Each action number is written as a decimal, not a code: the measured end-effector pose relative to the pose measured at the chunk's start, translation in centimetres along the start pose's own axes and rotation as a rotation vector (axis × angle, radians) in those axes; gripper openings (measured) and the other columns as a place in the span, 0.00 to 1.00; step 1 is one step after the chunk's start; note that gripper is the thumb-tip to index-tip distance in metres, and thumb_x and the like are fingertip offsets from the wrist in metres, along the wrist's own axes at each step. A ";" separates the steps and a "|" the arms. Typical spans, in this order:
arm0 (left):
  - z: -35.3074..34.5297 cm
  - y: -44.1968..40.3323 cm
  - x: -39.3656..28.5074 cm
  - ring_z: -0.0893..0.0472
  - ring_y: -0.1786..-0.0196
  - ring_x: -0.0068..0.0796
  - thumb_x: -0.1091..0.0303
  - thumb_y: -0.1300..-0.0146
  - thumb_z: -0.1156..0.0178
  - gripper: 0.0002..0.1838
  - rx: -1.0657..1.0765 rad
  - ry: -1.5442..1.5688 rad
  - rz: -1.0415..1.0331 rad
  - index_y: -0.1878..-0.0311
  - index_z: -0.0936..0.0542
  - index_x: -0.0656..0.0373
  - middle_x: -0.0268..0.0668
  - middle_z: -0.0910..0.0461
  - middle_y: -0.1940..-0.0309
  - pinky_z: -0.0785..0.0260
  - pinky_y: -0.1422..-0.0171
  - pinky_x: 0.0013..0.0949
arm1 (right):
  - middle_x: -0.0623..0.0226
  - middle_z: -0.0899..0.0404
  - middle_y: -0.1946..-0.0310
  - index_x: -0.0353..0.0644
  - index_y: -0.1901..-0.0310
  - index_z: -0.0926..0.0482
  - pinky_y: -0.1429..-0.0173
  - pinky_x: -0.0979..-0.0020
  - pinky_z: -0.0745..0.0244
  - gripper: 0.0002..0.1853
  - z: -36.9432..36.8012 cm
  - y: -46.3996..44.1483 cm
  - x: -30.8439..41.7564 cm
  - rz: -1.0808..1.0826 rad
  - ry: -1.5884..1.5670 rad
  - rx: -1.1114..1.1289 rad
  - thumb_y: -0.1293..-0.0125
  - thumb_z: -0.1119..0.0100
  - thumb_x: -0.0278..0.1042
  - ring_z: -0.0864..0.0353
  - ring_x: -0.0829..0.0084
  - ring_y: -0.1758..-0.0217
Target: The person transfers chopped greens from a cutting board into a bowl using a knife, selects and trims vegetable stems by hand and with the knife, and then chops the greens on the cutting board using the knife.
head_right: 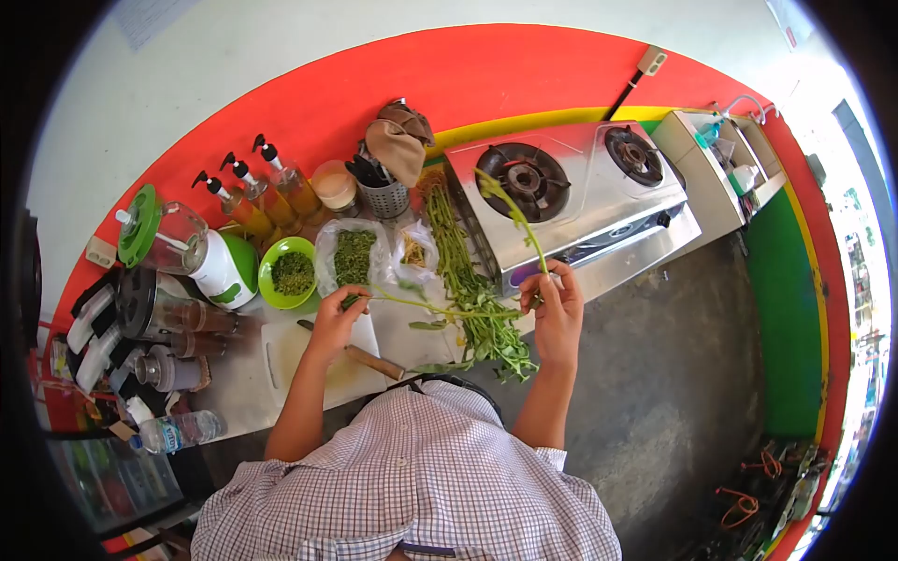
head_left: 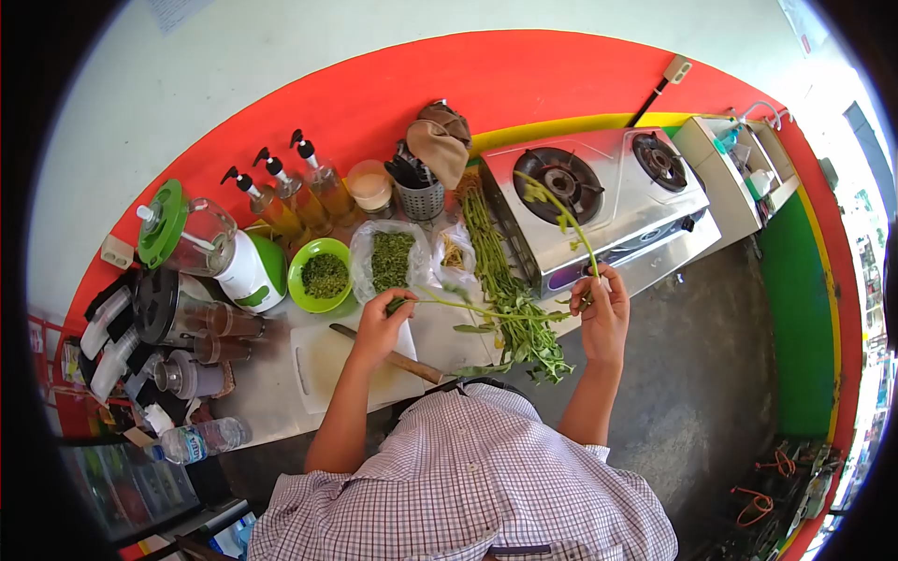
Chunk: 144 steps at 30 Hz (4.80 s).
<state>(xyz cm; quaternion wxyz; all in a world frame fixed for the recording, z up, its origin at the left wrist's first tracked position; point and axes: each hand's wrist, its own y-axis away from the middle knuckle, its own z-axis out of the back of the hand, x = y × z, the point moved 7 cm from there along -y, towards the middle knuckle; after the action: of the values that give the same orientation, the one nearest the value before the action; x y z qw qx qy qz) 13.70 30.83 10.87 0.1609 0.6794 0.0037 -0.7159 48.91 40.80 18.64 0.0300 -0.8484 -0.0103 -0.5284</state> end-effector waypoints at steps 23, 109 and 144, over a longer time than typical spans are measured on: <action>13.6 14.4 -0.4 0.22 0.53 0.19 0.67 0.23 0.44 0.14 -0.214 0.389 -0.054 0.44 0.18 0.66 0.31 0.17 0.55 0.30 0.43 0.28 | 0.72 0.18 0.61 0.35 0.45 0.19 0.57 0.77 0.27 0.13 -28.9 17.5 -15.4 -0.363 0.407 0.746 0.30 0.38 0.22 0.23 0.83 0.61; 20.2 18.0 9.4 0.39 0.77 0.17 0.63 0.23 0.52 0.18 -0.266 0.167 0.068 0.71 0.27 0.62 0.26 0.37 0.81 0.48 0.72 0.29 | 0.47 0.18 0.58 0.38 0.45 0.26 0.53 0.49 0.24 0.16 -28.0 25.8 -21.8 0.188 1.007 0.624 0.27 0.41 0.38 0.19 0.41 0.55; 21.3 19.1 8.2 0.38 0.75 0.16 0.72 0.32 0.55 0.10 -0.151 0.321 0.004 0.67 0.24 0.60 0.27 0.34 0.78 0.47 0.69 0.26 | 0.66 0.29 0.76 0.34 0.48 0.23 0.66 0.69 0.34 0.14 -27.3 26.5 -22.4 -0.091 0.700 0.543 0.25 0.42 0.36 0.33 0.75 0.73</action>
<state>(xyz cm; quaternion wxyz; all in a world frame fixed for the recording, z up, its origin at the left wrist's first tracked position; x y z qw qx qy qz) -2.72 6.06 8.60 0.2101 0.7710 0.0819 -0.5956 15.84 13.01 9.48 0.2303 -0.5783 -0.1753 -0.7628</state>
